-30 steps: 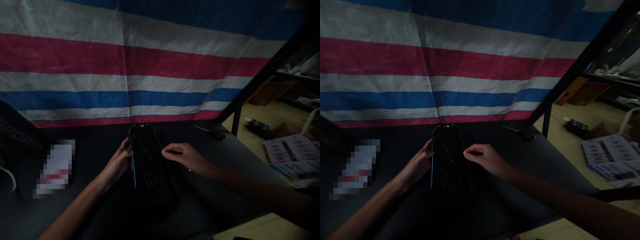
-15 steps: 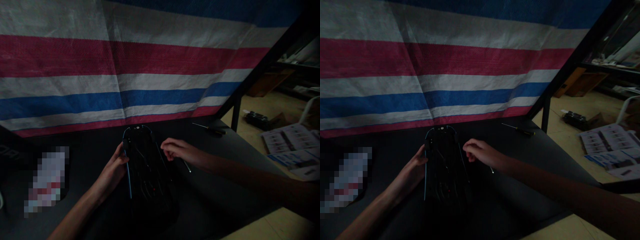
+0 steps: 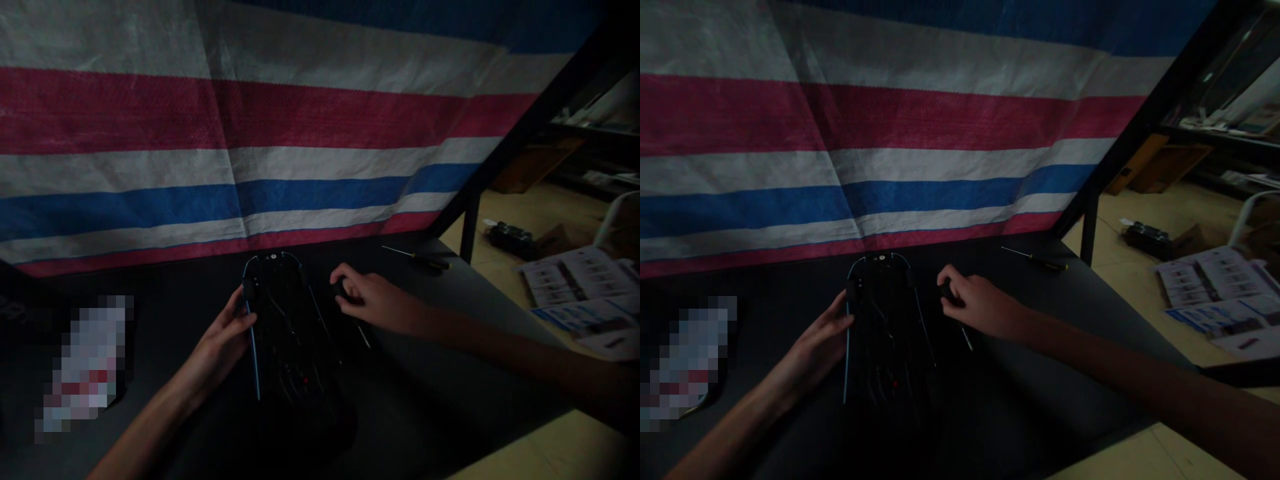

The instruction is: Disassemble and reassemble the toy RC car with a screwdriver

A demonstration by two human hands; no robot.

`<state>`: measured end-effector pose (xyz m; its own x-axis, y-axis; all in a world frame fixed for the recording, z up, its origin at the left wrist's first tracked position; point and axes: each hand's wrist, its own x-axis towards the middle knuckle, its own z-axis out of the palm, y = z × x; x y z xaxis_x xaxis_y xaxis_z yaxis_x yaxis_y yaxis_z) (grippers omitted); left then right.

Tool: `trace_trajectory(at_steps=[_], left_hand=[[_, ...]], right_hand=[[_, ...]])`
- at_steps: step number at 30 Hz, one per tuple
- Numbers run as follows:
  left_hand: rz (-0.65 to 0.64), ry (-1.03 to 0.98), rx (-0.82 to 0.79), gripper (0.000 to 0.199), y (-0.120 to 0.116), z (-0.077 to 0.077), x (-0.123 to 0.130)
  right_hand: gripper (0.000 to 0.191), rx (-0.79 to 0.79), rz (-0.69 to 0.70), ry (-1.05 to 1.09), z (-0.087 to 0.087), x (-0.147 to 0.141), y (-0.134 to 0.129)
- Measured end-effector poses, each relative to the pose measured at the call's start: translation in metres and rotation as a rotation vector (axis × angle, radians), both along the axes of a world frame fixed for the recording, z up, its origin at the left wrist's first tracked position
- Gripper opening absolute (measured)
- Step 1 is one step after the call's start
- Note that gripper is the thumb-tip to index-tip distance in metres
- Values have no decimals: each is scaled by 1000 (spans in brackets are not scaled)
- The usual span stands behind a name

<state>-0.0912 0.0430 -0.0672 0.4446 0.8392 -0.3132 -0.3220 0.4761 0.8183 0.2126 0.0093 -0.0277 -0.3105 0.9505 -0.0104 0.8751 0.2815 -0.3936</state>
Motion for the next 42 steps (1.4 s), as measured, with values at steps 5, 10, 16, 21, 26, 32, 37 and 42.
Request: trace_trajectory(at_steps=[5, 10, 16, 21, 26, 32, 37, 42], left_hand=[[-45, -11, 6, 72, 0, -2, -3], [-62, -28, 33, 73, -1, -2, -2], [-65, 8, 17, 72, -2, 2, -2], [-63, -10, 37, 70, -1, 2, 0], [-77, -24, 46, 72, -1, 0, -1], [-87, -14, 55, 73, -1, 1, -1], [-83, -8, 57, 71, -1, 2, 0], [-83, -7, 47, 69, 0, 1, -1]], right_hand=[[29, 257, -61, 380, 43, -15, -13], [25, 316, -78, 303, 49, -20, -24], [23, 307, -106, 277, 42, -15, -27], [18, 371, -42, 227, 41, -17, -29], [18, 409, -33, 181, 39, -15, -29], [17, 410, -33, 186, 37, -14, -28], [6, 361, 77, 118, 47, -18, -28], [13, 344, 56, 8, 58, -21, -26]])
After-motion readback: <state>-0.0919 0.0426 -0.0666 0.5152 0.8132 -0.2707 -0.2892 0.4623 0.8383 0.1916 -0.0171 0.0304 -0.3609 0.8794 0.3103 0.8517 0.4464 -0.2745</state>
